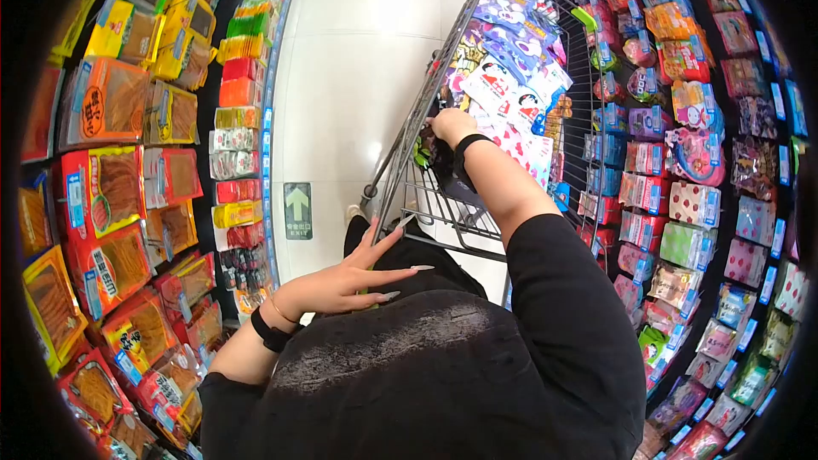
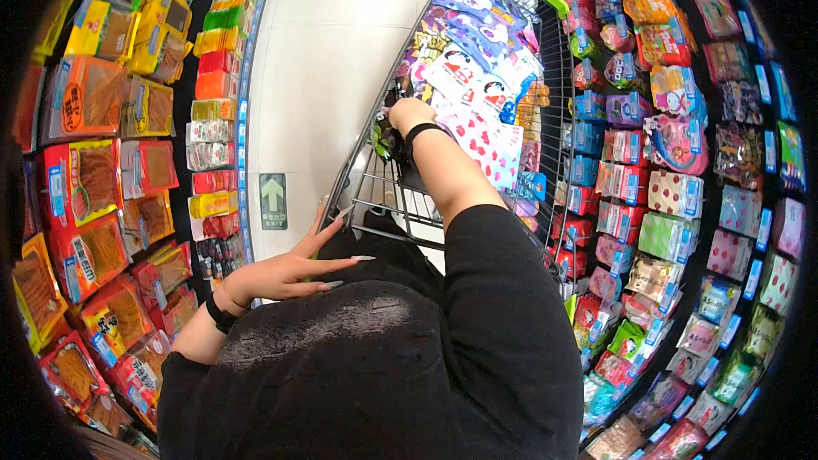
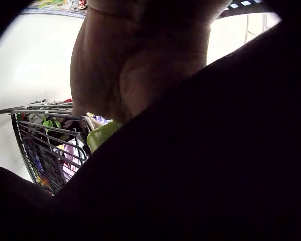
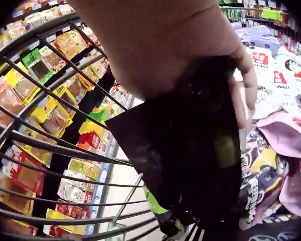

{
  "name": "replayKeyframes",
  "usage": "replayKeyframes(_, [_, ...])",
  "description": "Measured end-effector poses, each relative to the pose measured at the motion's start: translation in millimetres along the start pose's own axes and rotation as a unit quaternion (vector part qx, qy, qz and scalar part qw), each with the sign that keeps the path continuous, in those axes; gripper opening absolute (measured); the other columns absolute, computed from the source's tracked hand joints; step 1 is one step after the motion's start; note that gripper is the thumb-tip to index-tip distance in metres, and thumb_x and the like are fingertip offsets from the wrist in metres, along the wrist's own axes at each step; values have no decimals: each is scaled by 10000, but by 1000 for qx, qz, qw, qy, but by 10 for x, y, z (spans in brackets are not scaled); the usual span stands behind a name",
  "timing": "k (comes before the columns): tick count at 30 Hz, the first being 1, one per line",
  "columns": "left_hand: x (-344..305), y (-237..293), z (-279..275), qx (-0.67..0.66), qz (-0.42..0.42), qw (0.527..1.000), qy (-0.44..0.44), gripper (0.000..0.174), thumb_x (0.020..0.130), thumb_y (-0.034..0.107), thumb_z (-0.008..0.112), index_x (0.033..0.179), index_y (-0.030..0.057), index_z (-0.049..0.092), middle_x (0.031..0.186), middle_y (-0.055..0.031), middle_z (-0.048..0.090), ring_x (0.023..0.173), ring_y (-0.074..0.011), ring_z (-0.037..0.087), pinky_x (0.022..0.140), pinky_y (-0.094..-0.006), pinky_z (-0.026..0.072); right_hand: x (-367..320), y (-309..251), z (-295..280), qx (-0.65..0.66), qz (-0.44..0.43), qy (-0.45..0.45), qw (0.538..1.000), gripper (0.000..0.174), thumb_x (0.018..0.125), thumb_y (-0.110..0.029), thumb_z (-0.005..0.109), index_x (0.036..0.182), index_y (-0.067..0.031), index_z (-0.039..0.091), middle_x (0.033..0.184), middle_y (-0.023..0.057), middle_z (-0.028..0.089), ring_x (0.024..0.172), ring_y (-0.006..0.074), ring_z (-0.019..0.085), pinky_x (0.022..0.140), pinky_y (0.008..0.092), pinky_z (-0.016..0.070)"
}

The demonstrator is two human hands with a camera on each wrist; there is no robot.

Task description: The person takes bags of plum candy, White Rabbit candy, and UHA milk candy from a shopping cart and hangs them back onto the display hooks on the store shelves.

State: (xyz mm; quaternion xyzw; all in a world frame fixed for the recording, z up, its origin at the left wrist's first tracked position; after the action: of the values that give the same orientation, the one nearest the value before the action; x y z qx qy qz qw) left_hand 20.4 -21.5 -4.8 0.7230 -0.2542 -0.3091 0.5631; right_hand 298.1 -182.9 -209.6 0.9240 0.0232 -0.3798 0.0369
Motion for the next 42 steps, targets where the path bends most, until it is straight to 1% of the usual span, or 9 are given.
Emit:
replayKeyframes(17, [184, -52, -27, 92, 37, 994, -36, 508, 903, 205, 525, 1384, 212, 361, 1510, -143, -49, 1361, -392, -139, 1087, -513, 45, -2099, 1676, -1651, 121, -305, 307, 893, 367, 863, -422, 551, 974, -84, 639, 814, 183, 638, 781, 348, 606, 686, 399, 460])
replayKeyframes(19, [215, -73, -42, 108, 21, 993, -34, 513, 901, 239, 539, 1382, 213, 362, 1509, -145, -54, 1370, -392, -91, 1082, -529, 60, -2578, 1847, -1737, 153, -258, 315, 900, 346, 875, -370, 560, 980, -47, 628, 808, 197, 624, 721, 321, 586, 671, 363, 460])
replayKeyframes(20, [203, -46, -31, 117, 33, 992, -22, 527, 896, 258, 549, 1385, 224, 356, 1515, -131, 3, 1383, -364, 29, 1084, -526, 73, -3038, 1787, -1867, 85, -24, 210, 974, 341, 886, -324, 562, 1000, -6, 613, 820, 173, 635, 681, 231, 570, 663, 322, 458])
replayKeyframes(26, [183, 532, -456, 250, -42, 962, -100, 453, 891, 228, 548, 1329, 170, 446, 1294, -123, 507, 1196, -255, 484, 1072, -471, 224, -4023, 2392, -1534, 488, -284, 256, 785, 339, 921, -202, 533, 1212, -28, 543, 1135, -2, 586, 981, 59, 523, 861, 234, 420])
replayKeyframes(28, [219, 534, -899, 62, 15, 997, 43, 398, 894, 203, 539, 1247, 23, 504, 1199, -110, 581, 1035, -203, 589, 917, -364, 442, -4283, 2509, -1336, 601, -263, 209, 725, 356, 903, -206, 562, 1204, -18, 544, 1114, 10, 594, 982, 87, 541, 856, 243, 432])
replayKeyframes(30, [317, 1155, -1002, -86, 106, 975, 173, 496, 933, 266, 450, 1348, 10, 359, 1242, -175, 525, 1150, -254, 513, 1004, -359, 362, -4438, 2581, -1129, 627, -271, 232, 692, 372, 886, -186, 579, 1215, -19, 531, 1124, 34, 590, 977, 109, 557, 842, 257, 449])
replayKeyframes(32, [581, 1498, -803, -131, 222, 965, 51, 704, 915, 472, 410, 1421, 35, 186, 1393, -181, 358, 1316, -244, 313, 1063, -398, 257, -4588, 2581, -923, 689, -315, 171, 630, 433, 866, -182, 595, 1253, -20, 488, 1150, 55, 579, 997, 132, 561, 866, 278, 453])
replayKeyframes(35, [817, 1853, 20, -309, 74, 948, -34, 770, 866, 502, 447, 1413, 20, 199, 1403, -213, 324, 1303, -294, 320, 1035, -426, 300, -4669, 2361, -664, 743, -359, 153, 544, 538, 818, -281, 652, 1254, -23, 472, 1121, 77, 590, 930, 161, 598, 806, 280, 483])
replayKeyframes(42, [908, 1558, 1271, -492, 50, 844, -206, 736, 853, 456, 450, 1391, 1, 238, 1377, -221, 358, 1263, -311, 370, 1019, -436, 325, -4641, 3036, 230, 663, -313, 80, 675, 342, 879, -304, 594, 1076, -25, 621, 952, 24, 638, 812, 64, 583, 694, 213, 471])
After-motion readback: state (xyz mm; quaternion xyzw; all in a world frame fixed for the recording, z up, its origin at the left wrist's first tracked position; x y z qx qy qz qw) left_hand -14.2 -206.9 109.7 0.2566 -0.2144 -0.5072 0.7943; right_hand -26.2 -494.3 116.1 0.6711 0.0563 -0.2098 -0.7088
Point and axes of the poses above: each hand's wrist, its own x-axis towards the middle knuckle, its own z-axis out of the palm, y = z × x, the point moved 3 cm from there along x, towards the middle knuckle
